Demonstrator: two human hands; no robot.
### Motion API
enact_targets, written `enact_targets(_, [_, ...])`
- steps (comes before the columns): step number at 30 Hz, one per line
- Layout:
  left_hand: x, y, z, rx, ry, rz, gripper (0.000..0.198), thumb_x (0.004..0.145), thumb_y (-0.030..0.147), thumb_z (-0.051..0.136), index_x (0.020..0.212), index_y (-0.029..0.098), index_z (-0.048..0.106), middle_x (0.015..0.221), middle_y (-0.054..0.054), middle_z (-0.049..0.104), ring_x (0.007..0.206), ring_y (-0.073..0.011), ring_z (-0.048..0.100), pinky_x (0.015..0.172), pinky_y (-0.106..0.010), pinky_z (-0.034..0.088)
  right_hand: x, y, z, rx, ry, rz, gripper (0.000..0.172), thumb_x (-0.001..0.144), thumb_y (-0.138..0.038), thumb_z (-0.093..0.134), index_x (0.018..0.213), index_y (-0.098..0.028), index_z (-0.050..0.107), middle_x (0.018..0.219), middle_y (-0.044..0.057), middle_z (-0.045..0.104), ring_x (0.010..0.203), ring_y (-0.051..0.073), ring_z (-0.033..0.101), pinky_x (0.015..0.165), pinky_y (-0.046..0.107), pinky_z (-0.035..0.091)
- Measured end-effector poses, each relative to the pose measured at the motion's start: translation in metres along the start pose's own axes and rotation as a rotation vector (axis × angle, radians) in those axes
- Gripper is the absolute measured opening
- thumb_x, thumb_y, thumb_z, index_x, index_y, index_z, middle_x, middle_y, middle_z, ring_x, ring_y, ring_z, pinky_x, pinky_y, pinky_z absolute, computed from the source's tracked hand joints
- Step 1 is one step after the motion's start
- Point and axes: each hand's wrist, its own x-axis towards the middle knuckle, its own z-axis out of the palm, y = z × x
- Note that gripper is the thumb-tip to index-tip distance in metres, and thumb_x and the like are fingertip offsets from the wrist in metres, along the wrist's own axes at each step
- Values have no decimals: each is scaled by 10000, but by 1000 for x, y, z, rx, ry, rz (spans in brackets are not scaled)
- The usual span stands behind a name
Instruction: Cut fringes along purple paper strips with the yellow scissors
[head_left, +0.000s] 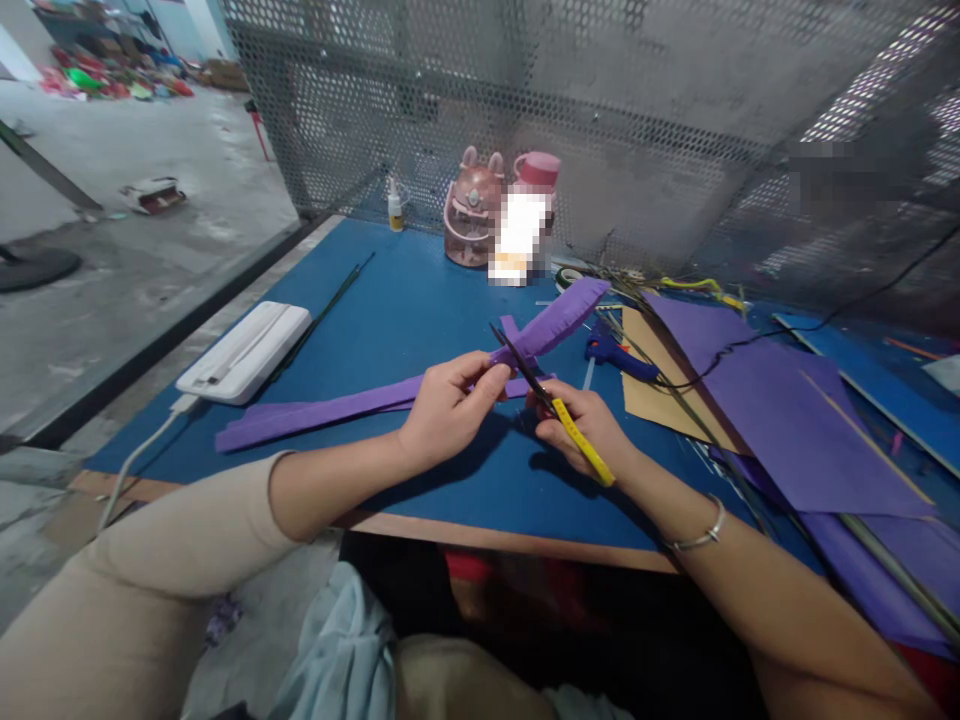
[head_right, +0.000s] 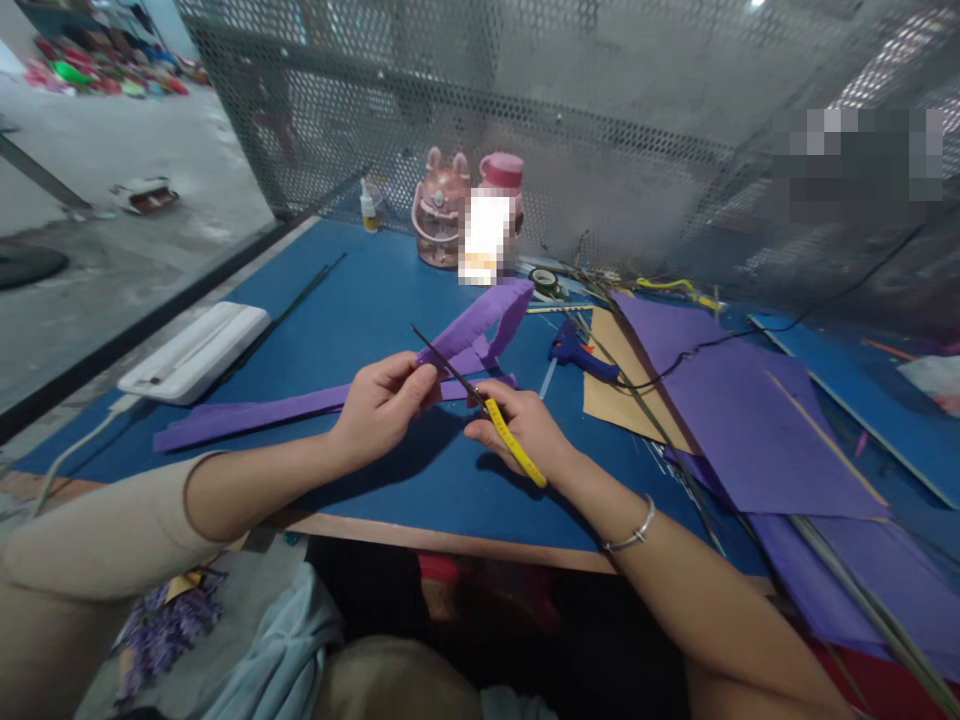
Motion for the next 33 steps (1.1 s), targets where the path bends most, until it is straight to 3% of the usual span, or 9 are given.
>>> enact_targets(5, [0,-2,0,-44,28,-14,211,889,354,545,817,164,601,625,24,546,546,-81,486,549,-215,409,0,-1,-3,-51,-6,21,493,837,-653,522,917,-168,565,693,-12,494,591,118,420,568,257,345])
enact_targets(12, [2,-2,0,-94,70,-5,217,894,360,552,813,167,609,644,23,558,553,-74,493,561,-209,422,2,-2,-5,104,-168,7,788,675,-854,466,1099,-190,454,764,-17,423,619,124,356,548,255,334])
enact_targets(33, [2,-3,-1,5,54,47,237,890,363,567,789,160,633,645,14,593,555,-72,502,563,-202,425,0,-2,0,-13,-3,-10,554,826,-702,491,921,-162,569,685,-13,496,576,110,433,551,244,353])
